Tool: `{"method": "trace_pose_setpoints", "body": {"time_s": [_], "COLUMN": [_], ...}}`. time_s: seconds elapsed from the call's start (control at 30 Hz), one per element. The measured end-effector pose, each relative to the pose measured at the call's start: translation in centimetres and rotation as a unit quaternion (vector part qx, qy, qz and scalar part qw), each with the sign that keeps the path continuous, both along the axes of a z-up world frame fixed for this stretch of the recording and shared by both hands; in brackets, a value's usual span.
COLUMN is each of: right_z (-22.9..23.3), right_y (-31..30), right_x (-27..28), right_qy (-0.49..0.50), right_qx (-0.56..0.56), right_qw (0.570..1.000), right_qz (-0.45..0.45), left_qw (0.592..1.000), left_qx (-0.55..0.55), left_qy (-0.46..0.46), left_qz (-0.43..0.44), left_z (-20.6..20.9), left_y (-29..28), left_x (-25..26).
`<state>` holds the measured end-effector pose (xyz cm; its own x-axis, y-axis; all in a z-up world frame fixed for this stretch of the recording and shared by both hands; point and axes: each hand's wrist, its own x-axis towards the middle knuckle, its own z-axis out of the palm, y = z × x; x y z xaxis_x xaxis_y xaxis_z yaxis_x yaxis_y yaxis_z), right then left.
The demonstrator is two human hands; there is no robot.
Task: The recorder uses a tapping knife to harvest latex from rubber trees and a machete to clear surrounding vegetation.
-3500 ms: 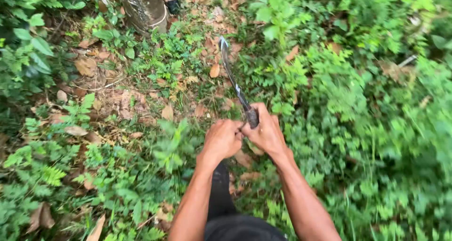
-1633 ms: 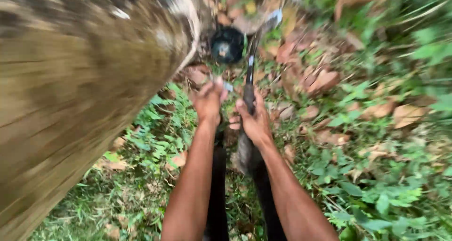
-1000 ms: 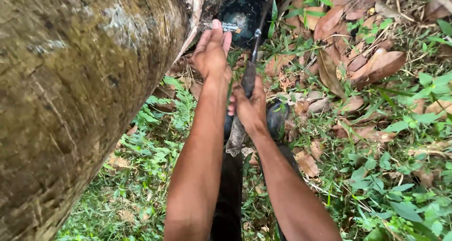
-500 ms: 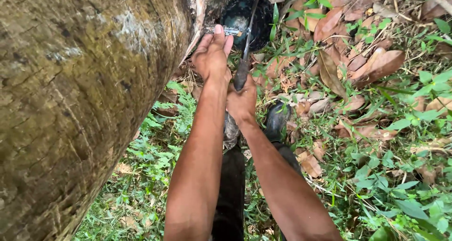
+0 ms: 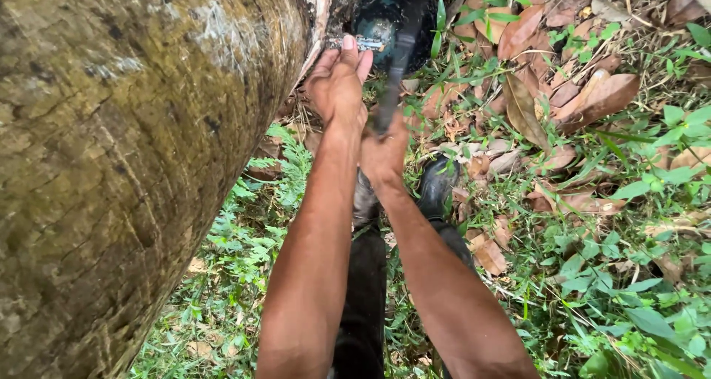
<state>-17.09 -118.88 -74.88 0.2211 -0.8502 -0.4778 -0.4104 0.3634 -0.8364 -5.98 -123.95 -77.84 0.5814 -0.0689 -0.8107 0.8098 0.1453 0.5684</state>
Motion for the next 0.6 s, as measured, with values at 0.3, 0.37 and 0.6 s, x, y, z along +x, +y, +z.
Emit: {"method": "trace_pose_setpoints", "body": {"time_s": [0.3,0.37,0.6], "right_z": [3.3,2.7,2.6], "right_y": [-2.7,-2.7,-1.7], "right_x": [1.2,1.2,2.2], "right_qy": [0.003,0.018,-0.005], "right_qx": [0.168,0.141,0.148], "right_qw": [0.98,0.986,0.98], "right_qz": [-0.104,-0.083,-0.132], "left_qw": [0.998,0.998,1.0], "left_qx": [-0.003,-0.007,-0.008], "left_qy": [-0.012,-0.012,-0.015], "left_qz": [-0.069,-0.058,-0.021], "left_z": [0.3,0.3,0.3], "left_y": [1.0,0.4,0.1], "left_x": [0.5,0.7,0.0]}}
